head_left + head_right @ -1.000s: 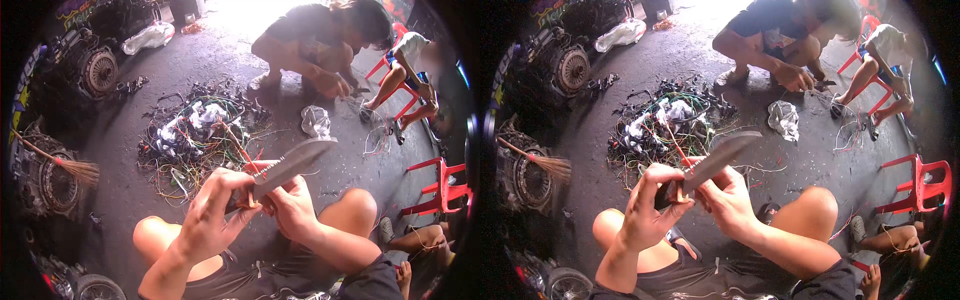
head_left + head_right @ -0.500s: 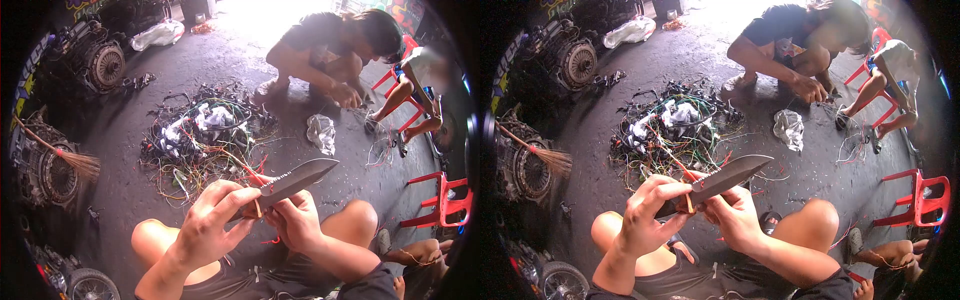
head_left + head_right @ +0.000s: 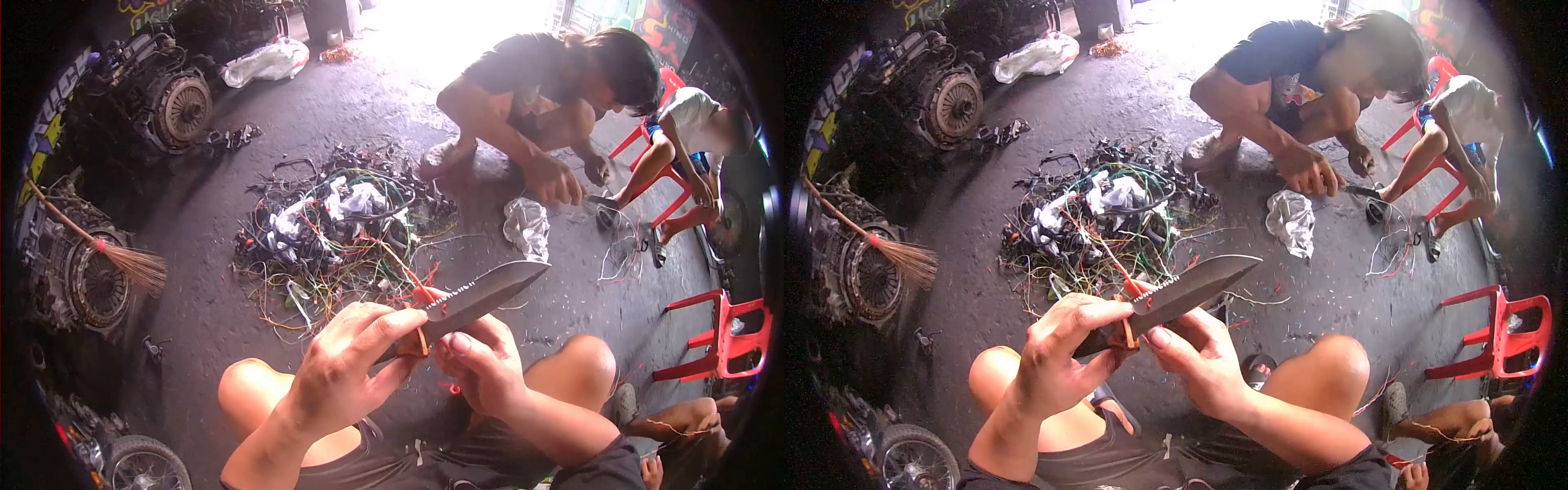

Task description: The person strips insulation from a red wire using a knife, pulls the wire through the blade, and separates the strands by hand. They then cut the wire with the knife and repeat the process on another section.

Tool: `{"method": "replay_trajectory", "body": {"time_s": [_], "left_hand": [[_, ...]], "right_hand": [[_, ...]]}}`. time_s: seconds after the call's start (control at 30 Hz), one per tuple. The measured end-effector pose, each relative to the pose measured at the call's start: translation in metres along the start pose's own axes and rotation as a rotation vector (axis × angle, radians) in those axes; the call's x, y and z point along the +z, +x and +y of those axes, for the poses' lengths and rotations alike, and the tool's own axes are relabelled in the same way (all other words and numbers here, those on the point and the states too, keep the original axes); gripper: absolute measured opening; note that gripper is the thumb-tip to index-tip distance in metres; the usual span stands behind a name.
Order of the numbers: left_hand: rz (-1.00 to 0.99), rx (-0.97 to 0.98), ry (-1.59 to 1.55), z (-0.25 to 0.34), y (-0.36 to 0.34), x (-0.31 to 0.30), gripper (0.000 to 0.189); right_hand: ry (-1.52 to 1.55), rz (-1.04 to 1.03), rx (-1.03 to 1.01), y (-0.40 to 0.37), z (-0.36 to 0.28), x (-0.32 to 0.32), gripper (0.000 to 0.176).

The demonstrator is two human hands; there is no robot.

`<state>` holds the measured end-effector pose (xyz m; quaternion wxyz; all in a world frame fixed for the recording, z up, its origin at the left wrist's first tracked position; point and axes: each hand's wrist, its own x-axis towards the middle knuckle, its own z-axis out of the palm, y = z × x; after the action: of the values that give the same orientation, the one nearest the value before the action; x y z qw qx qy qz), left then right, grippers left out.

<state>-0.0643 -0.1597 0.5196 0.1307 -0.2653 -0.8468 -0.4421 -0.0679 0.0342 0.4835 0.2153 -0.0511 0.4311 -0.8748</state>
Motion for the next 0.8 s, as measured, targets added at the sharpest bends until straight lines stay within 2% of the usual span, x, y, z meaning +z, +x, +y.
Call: {"method": "replay_trajectory", "body": {"time_s": [0.07,0.17,0.27,0.4,0.5,0.8], "left_hand": [[-0.018,-0.014,0.005,0.001,0.000,-0.001,0.052],[-0.005,-0.021,0.008,0.003,-0.001,0.000,0.052],[-0.018,0.008,0.010,0.001,-0.003,0.000,0.052],[0.064,-0.077,-0.066,0.005,-0.010,0.003,0.052],[0.053,-0.109,-0.056,0.006,-0.011,0.003,0.052],[0.016,-0.043,-0.020,0.006,-0.005,0.000,0.052]], "right_hand": [[-0.037,0.059,0.051,-0.002,-0.005,0.007,0.059],[0.004,0.029,0.062,-0.003,-0.005,0.008,0.061],[0.038,-0.083,0.054,-0.003,0.001,-0.006,0.050],[0.012,-0.078,0.045,-0.004,-0.001,-0.002,0.049],[-0.022,-0.135,0.042,-0.003,0.000,-0.008,0.049],[-0.109,-0.158,0.028,-0.003,-0.008,0.002,0.051]]}}
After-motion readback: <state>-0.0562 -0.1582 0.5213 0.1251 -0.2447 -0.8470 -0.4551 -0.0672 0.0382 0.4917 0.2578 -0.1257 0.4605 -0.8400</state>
